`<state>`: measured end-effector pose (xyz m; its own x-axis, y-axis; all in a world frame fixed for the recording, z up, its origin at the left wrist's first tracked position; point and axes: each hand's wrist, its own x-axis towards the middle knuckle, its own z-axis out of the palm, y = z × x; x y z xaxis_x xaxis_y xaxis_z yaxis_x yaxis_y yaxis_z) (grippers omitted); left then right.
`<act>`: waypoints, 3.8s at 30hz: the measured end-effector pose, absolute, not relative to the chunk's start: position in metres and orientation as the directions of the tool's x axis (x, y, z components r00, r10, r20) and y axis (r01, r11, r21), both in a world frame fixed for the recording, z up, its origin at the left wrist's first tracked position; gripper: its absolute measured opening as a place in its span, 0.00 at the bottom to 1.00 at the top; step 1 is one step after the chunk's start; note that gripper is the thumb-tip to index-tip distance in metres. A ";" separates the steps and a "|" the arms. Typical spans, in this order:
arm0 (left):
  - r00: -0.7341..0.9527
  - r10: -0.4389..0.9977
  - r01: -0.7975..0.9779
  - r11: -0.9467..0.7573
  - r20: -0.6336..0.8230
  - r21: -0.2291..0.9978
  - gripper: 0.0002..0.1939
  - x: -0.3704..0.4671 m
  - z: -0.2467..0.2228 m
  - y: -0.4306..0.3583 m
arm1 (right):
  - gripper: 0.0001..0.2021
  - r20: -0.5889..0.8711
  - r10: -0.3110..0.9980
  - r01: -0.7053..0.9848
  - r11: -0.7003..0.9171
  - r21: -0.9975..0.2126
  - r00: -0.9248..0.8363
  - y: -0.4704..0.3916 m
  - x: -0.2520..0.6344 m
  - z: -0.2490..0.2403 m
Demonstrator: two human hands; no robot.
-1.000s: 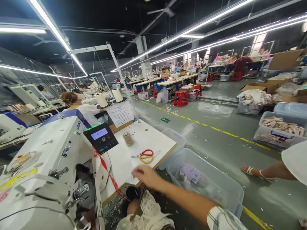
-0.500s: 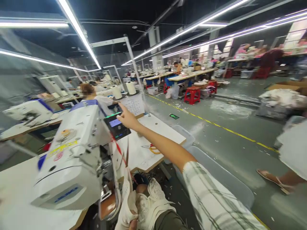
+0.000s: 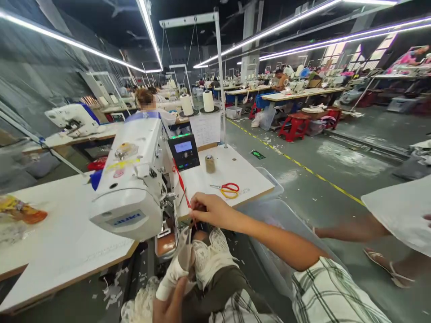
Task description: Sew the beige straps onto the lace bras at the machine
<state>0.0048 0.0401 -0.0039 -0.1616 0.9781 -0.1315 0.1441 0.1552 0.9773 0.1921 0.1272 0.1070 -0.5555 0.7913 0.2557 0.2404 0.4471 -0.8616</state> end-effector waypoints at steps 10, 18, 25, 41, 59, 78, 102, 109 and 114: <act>-0.020 0.987 0.111 0.161 -0.159 0.981 0.19 0.003 -0.025 -0.019 | 0.05 -0.018 0.799 0.283 0.192 -0.939 -0.601 0.042 0.192 -0.018; 0.028 0.986 0.212 0.156 -0.166 0.965 0.22 0.004 -0.020 -0.011 | 0.05 0.008 0.812 0.313 0.234 -0.920 -0.584 0.045 0.193 -0.025; 0.112 0.966 0.279 0.195 -0.233 0.940 0.18 0.004 -0.016 -0.004 | 0.07 -0.044 0.767 0.371 0.259 -0.892 -0.640 0.047 0.194 -0.023; 0.063 0.919 0.286 0.358 -0.390 0.889 0.18 0.000 -0.026 0.002 | 0.05 -0.251 0.673 0.317 -0.026 -0.948 -0.695 0.064 0.196 -0.039; -0.078 0.916 0.132 0.401 -0.394 0.906 0.14 0.011 -0.029 0.006 | 0.07 -0.098 0.819 0.378 0.152 -0.913 -0.565 0.055 0.186 -0.040; -0.286 0.924 0.004 -0.265 0.255 0.964 0.44 -0.012 -0.018 -0.036 | 0.02 -0.184 0.279 0.241 0.184 -0.953 -0.942 0.129 0.138 0.073; 0.435 0.743 0.814 -0.566 0.509 0.131 0.30 -0.089 -0.020 0.026 | 0.19 -0.131 0.493 0.454 0.622 -0.638 -0.860 0.144 0.115 0.077; 0.336 0.798 0.882 -0.453 0.500 0.130 0.26 -0.067 -0.004 0.022 | 0.07 0.348 0.582 0.281 0.728 -0.625 -0.735 0.133 0.134 0.032; 0.229 0.884 0.913 -0.340 0.408 0.225 0.25 -0.056 0.000 0.016 | 0.04 0.350 0.634 0.244 0.659 -0.712 -0.690 0.136 0.135 0.020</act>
<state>-0.0561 0.0157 -0.0004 0.2289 0.8838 0.4082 0.9131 -0.3402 0.2248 0.1351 0.1361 0.0199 -0.6899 0.6336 0.3502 0.2438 0.6588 -0.7117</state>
